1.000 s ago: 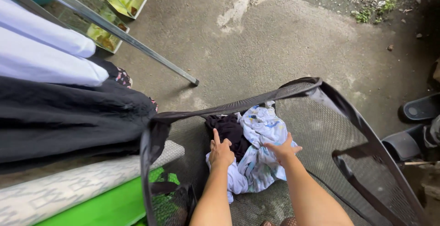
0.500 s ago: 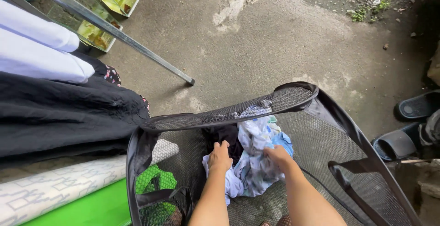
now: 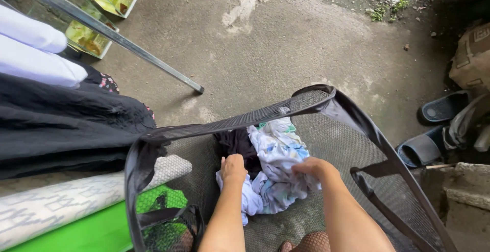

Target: Hang various pieces of laundry on a drying rack using hangers and clips.

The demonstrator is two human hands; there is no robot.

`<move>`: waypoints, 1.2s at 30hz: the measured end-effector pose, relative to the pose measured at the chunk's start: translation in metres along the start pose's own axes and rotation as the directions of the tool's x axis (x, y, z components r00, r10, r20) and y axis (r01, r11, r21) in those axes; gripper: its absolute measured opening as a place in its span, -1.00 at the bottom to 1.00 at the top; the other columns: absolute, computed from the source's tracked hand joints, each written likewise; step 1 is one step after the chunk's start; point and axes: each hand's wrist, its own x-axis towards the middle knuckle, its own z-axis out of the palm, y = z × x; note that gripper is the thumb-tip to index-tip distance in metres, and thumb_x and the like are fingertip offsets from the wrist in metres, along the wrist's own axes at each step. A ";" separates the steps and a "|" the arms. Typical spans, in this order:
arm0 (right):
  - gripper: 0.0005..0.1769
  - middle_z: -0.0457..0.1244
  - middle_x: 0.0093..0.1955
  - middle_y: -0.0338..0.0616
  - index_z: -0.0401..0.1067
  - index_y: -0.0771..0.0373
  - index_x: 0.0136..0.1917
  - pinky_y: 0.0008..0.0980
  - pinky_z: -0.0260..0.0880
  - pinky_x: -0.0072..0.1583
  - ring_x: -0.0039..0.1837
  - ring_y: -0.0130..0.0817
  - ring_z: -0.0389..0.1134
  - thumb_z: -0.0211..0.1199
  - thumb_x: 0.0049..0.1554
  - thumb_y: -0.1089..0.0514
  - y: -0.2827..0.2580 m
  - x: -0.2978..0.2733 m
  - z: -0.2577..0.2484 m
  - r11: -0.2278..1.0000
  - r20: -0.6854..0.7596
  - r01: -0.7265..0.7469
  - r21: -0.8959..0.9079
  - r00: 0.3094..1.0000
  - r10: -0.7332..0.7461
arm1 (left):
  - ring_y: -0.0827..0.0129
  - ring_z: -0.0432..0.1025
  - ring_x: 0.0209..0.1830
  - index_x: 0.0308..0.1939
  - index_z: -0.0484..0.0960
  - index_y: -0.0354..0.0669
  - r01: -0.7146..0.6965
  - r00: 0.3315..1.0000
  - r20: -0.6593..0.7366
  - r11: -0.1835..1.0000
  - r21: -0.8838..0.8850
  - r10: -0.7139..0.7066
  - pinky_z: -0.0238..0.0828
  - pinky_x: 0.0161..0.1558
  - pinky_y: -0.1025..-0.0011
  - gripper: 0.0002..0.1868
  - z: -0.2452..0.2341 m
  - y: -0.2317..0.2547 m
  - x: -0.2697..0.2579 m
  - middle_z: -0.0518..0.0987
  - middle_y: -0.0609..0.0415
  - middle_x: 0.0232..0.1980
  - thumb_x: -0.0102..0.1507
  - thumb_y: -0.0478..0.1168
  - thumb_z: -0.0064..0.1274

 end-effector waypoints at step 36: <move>-0.61 0.26 -0.22 -0.04 0.34 0.30 -0.16 -0.21 0.32 -0.04 -0.14 -0.11 0.30 0.48 -0.08 0.07 -0.009 -0.628 -0.105 0.630 -0.714 0.772 -0.082 0.396 -0.578 | 0.00 0.51 -0.09 -0.09 0.66 -0.15 -0.700 0.646 -0.734 0.547 -0.459 0.211 0.43 -0.01 0.21 -0.74 -0.432 0.124 -0.499 0.60 -0.12 -0.17 0.16 -0.21 0.07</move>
